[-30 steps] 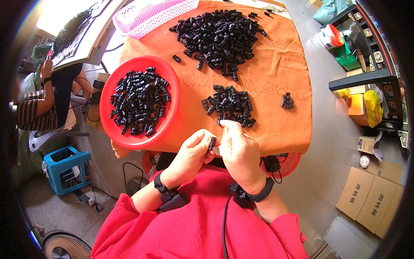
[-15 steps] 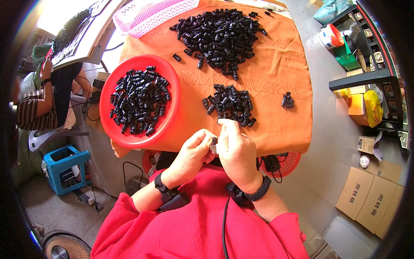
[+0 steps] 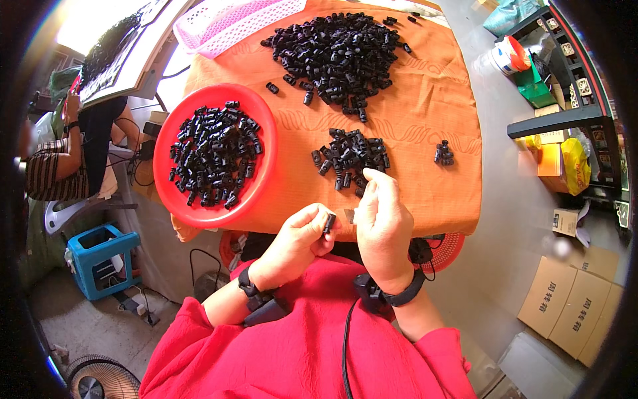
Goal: Assembling small black plastic components by snapping pieces together.
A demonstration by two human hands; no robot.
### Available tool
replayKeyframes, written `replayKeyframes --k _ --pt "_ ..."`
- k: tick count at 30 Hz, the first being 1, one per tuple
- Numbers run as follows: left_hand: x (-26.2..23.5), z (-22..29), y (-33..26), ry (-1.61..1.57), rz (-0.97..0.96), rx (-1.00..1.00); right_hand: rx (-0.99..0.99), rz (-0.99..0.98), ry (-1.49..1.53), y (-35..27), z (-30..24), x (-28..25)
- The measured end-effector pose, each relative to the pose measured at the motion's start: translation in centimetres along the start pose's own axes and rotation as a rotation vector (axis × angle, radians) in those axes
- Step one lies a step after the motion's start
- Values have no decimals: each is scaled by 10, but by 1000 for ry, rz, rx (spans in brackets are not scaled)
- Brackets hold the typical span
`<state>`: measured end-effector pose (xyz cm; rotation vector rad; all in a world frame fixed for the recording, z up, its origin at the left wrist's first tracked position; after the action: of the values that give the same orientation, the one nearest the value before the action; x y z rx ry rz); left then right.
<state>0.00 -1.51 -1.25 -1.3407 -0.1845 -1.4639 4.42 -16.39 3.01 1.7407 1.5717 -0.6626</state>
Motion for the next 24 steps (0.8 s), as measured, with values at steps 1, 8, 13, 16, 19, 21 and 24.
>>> replayKeyframes --k 1,8,13,16,19,21,24 --pt "0 2 0 -20 -18 11 -52 9 -4 0 3 -1" --pt "1 2 3 -80 -75 43 -57 -158 0 -7 -6 0" --pt "-1 2 3 -28 -45 41 -53 -222 44 -7 -12 0" --pt "-2 2 3 20 -62 61 -55 -263 87 -7 -10 -1" --pt "-1 2 4 50 -84 104 -96 -266 104 -7 -10 -2" --pt "-3 2 5 55 -96 129 -74 -330 140 -12 -4 -1" --pt "-9 2 6 59 -87 117 -86 -416 176 -14 -6 -2"
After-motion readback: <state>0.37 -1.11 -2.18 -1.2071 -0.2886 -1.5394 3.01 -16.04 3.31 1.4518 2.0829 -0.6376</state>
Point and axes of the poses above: each hand's wrist, its own y-axis towards the middle knuckle, its own x-axis out of the palm, z = x × y, the point moved 2 cm from there along y, towards the middle knuckle, and after that the axes turned 15 degrees about -y, right-handed, at the moved point
